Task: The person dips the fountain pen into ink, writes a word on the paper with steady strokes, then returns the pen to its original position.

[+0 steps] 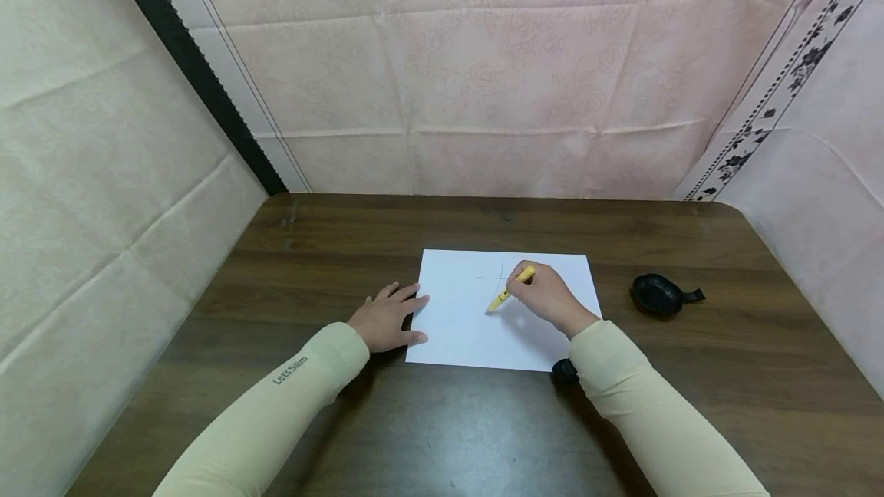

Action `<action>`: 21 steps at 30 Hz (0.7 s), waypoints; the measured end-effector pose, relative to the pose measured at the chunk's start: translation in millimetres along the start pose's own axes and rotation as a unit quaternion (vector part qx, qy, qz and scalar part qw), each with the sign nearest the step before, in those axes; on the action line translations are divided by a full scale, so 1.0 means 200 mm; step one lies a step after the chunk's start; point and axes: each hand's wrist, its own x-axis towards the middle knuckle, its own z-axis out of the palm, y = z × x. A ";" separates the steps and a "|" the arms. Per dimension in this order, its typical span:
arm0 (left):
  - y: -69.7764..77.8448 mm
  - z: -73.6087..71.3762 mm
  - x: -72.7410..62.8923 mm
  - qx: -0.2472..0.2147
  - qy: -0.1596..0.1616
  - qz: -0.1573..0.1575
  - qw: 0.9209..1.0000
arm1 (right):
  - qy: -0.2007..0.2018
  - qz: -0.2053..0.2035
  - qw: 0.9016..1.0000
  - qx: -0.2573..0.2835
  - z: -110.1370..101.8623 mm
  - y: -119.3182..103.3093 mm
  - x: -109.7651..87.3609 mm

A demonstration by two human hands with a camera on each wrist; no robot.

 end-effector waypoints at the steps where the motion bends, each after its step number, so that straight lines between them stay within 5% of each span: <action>1: 0.00 0.00 0.00 0.000 0.000 -0.001 1.000 | -0.001 0.001 1.000 -0.001 0.00 0.00 0.00; 21: 0.00 0.01 0.00 -0.001 0.006 0.002 1.000 | 0.056 0.027 0.998 0.005 -0.09 0.02 0.04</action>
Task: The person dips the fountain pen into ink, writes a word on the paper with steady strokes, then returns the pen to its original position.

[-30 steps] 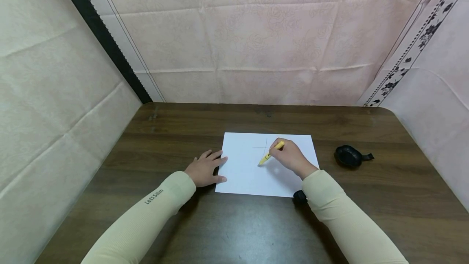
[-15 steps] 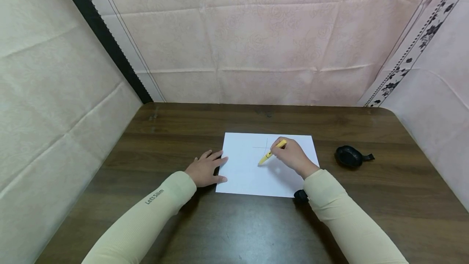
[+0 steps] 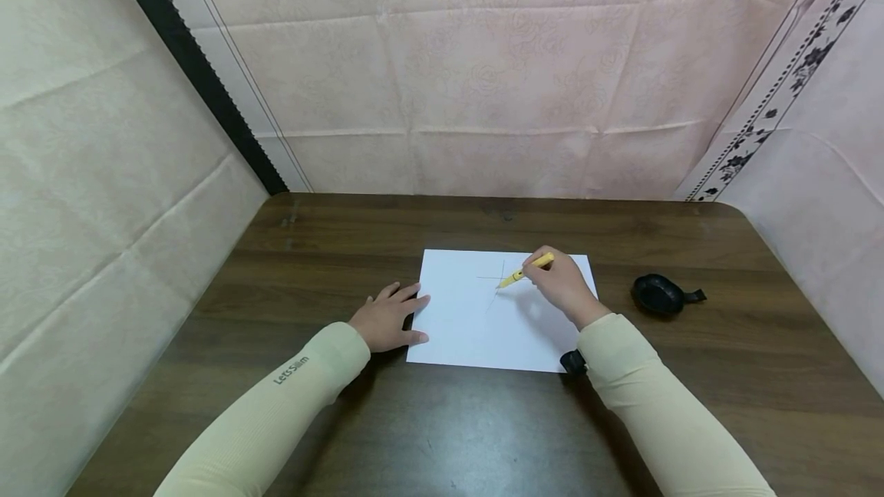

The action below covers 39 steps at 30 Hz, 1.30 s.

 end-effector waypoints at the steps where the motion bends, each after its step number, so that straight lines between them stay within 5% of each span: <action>1: 0.00 0.00 0.00 0.000 0.001 0.001 1.000 | 0.000 0.001 1.000 0.001 0.00 0.00 0.00; 39: 0.00 -0.01 -0.01 -0.008 -0.008 0.008 1.000 | 0.028 0.018 0.999 0.012 0.01 0.06 0.08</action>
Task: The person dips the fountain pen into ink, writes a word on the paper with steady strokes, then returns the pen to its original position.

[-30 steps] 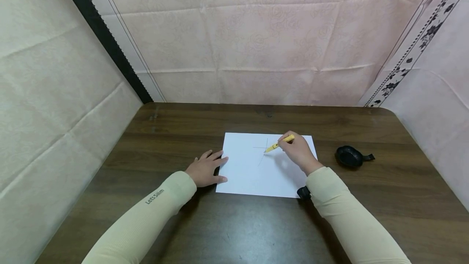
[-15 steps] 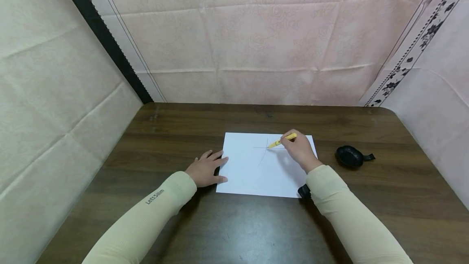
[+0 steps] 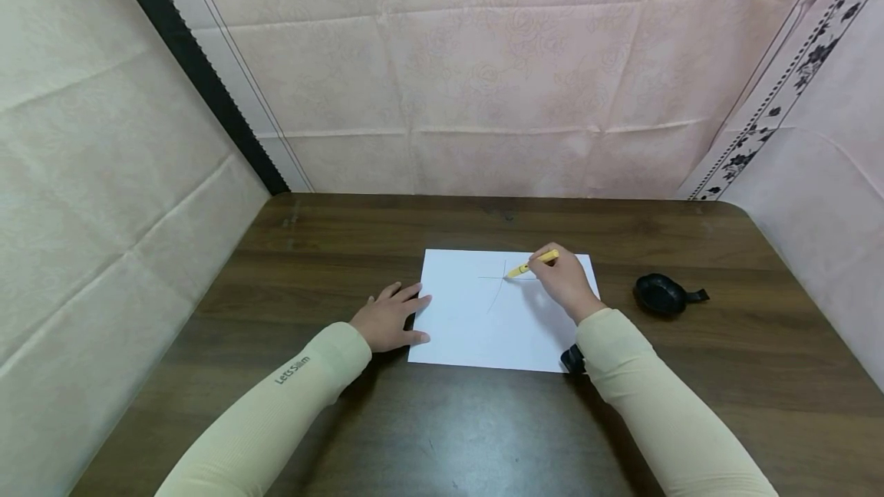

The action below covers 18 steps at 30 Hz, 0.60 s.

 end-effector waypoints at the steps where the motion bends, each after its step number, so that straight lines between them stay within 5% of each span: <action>1: 0.00 0.00 0.00 0.001 0.000 0.000 1.000 | 0.000 0.001 1.000 0.000 0.00 0.00 0.00; 18: 0.01 0.00 0.00 0.000 -0.001 -0.004 1.000 | -0.003 0.002 1.000 -0.003 0.00 0.00 0.00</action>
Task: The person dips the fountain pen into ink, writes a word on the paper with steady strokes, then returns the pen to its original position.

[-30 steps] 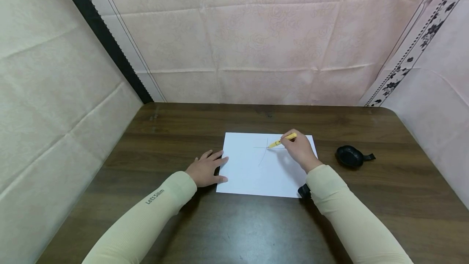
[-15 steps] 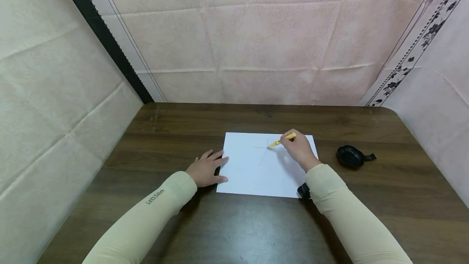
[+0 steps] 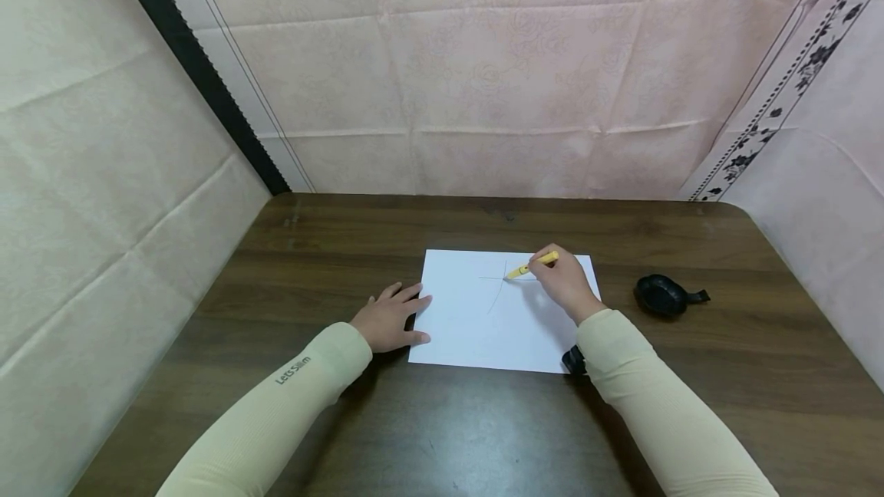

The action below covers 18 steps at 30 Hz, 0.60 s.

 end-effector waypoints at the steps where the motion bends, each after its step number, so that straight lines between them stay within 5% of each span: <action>1: 0.00 0.00 0.00 -0.001 0.000 0.000 1.000 | 0.000 -0.001 1.000 -0.001 0.00 0.00 0.00; 18: -0.01 0.01 0.01 0.004 0.005 0.001 1.000 | -0.003 0.005 1.000 -0.012 -0.02 -0.01 -0.02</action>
